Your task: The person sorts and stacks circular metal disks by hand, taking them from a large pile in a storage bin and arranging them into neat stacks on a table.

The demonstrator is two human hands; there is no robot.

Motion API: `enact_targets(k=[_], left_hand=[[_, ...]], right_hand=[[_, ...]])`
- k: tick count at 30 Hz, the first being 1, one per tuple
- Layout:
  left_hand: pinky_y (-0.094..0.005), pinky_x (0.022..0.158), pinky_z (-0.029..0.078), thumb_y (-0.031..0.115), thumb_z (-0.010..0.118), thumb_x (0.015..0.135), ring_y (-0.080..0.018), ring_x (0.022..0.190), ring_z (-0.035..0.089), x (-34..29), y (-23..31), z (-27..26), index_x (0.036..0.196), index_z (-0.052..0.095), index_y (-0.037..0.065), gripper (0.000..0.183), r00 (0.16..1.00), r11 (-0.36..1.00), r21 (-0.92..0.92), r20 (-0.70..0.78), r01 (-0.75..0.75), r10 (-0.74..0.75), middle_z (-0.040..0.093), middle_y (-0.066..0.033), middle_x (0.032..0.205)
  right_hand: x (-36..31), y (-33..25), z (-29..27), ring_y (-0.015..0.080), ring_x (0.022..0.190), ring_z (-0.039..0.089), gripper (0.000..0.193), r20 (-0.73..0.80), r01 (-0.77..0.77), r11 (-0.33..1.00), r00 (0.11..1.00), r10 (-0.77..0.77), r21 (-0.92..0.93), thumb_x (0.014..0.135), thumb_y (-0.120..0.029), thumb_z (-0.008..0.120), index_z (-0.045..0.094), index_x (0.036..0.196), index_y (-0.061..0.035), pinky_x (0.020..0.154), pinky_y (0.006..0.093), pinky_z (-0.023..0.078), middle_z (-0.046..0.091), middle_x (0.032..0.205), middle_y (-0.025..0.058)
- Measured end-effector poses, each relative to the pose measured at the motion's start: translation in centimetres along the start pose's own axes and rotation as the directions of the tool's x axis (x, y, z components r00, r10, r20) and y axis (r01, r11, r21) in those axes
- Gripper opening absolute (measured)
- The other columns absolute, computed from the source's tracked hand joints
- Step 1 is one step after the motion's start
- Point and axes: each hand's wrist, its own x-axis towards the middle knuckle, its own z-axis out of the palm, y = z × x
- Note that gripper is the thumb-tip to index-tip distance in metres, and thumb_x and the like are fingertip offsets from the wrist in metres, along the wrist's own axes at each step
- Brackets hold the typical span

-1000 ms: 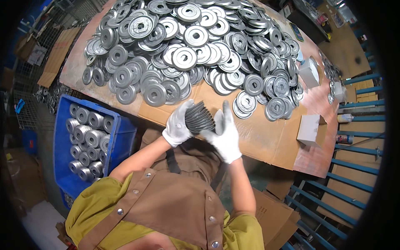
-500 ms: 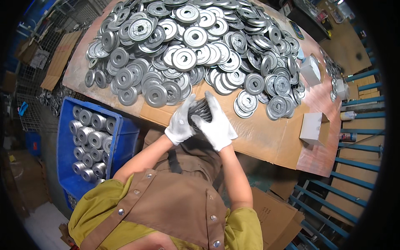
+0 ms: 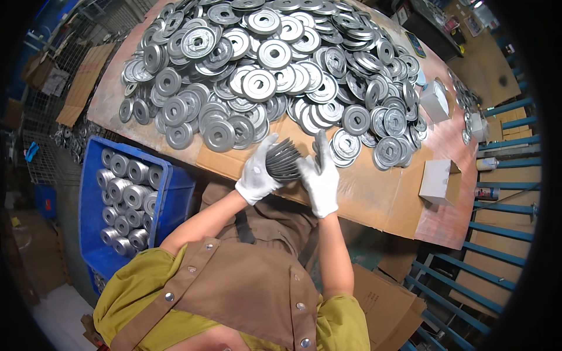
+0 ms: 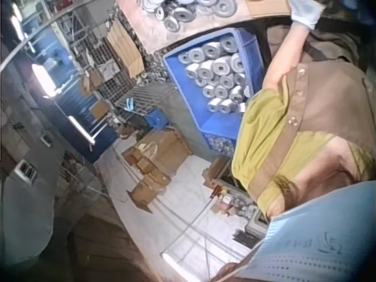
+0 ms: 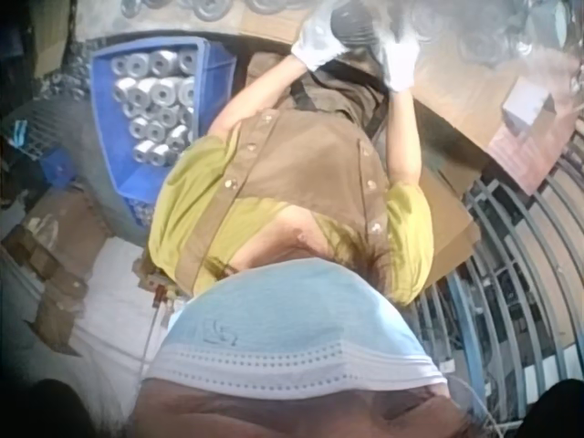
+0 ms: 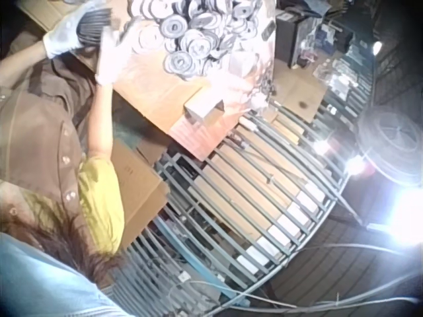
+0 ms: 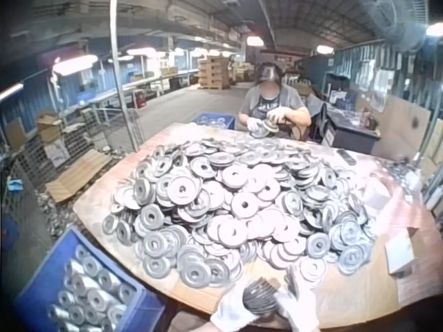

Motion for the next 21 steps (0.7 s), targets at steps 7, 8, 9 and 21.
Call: enact_targets(k=[7, 8, 9, 21], left_hand=[[-0.0447, 0.100, 0.055, 0.033, 0.088, 0.077, -0.0411, 0.119, 0.068, -0.2, -2.1, 0.6, 0.158, 0.037, 0.004, 0.101, 1.000, 0.985, -0.172, 0.007, 0.015, -0.014, 0.067, -0.0254, 0.133], [-0.0449, 0.100, 0.055, 0.036, 0.087, 0.079, -0.0417, 0.119, 0.068, -0.2, -1.8, 0.6, 0.159, 0.035, 0.003, 0.101, 1.000, 0.986, -0.168, 0.006, 0.013, -0.012, 0.067, -0.0279, 0.131], [-0.0449, 0.100, 0.055, 0.036, 0.087, 0.079, -0.0417, 0.119, 0.068, -0.4, -1.4, 0.6, 0.159, 0.035, 0.003, 0.101, 1.000, 0.985, -0.170, 0.009, 0.010, -0.009, 0.067, -0.0279, 0.131], [-0.0464, 0.101, 0.054, 0.033, 0.091, 0.075, -0.0415, 0.122, 0.067, -0.2, -0.6, 0.0, 0.159, 0.036, 0.007, 0.105, 0.999, 0.991, -0.130, 0.028, 0.036, -0.033, 0.067, -0.0259, 0.133]], right_hand=[[-1.4, 0.4, 2.9, 0.0436, 0.135, 0.056, 0.094, 0.064, 0.195, 0.847, 0.980, -0.188, -0.494, 0.075, -0.022, 0.084, 0.042, 0.156, 0.0020, 0.114, 0.0448, 0.045, 0.055, 0.147, 0.0295], [-1.0, 0.5, 2.6, 0.0434, 0.135, 0.056, 0.092, 0.103, 0.231, 0.833, 0.973, -0.208, -0.503, 0.076, -0.022, 0.084, 0.044, 0.155, 0.0017, 0.114, 0.0447, 0.044, 0.057, 0.146, 0.0294], [-0.8, 0.5, 2.1, 0.0432, 0.135, 0.056, 0.090, 0.143, 0.268, 0.817, 0.963, -0.227, -0.511, 0.076, -0.023, 0.084, 0.046, 0.153, 0.0014, 0.115, 0.0445, 0.044, 0.058, 0.144, 0.0293], [-1.9, 0.7, 1.3, 0.0413, 0.141, 0.051, 0.117, 0.108, 0.119, 0.872, 0.991, -0.076, -0.475, 0.068, -0.032, 0.092, 0.031, 0.162, 0.0035, 0.116, 0.0427, 0.043, 0.045, 0.157, 0.0317]])
